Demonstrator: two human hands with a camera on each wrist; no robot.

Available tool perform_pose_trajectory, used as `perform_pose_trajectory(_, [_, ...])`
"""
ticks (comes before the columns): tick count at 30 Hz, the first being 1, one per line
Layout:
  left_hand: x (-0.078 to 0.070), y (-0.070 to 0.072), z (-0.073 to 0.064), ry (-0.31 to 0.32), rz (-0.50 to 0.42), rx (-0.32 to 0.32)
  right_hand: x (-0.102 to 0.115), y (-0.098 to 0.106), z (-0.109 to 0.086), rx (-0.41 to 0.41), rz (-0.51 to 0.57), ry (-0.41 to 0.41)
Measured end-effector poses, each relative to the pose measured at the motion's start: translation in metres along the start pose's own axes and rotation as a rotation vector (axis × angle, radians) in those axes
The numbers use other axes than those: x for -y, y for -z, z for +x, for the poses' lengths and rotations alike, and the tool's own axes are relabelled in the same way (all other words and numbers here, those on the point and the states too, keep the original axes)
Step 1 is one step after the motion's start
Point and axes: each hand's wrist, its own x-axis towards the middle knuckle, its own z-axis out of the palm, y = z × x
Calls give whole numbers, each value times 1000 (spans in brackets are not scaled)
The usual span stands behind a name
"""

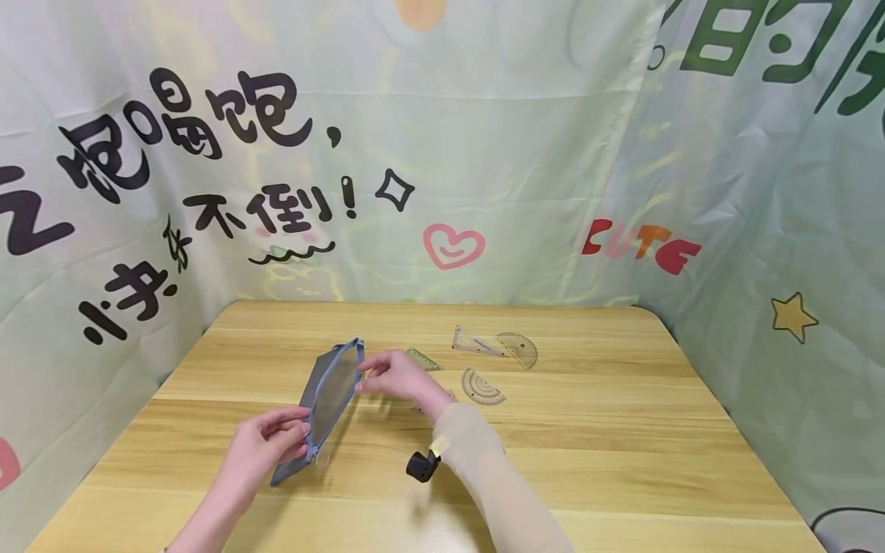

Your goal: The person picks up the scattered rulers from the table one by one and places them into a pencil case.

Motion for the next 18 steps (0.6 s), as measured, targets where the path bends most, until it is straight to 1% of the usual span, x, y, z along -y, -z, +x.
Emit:
perform_pose_trajectory(3, [1,1,1,1,-1,2,-1,1,-1,-9,14,3])
perform_pose_trajectory(12, [2,2,1,10,-3,4,-3,5,-2,-25,1,11])
perform_pose_trajectory(18, [2,2,1,4,-5,8,-6,9,-4,-29,-14,26])
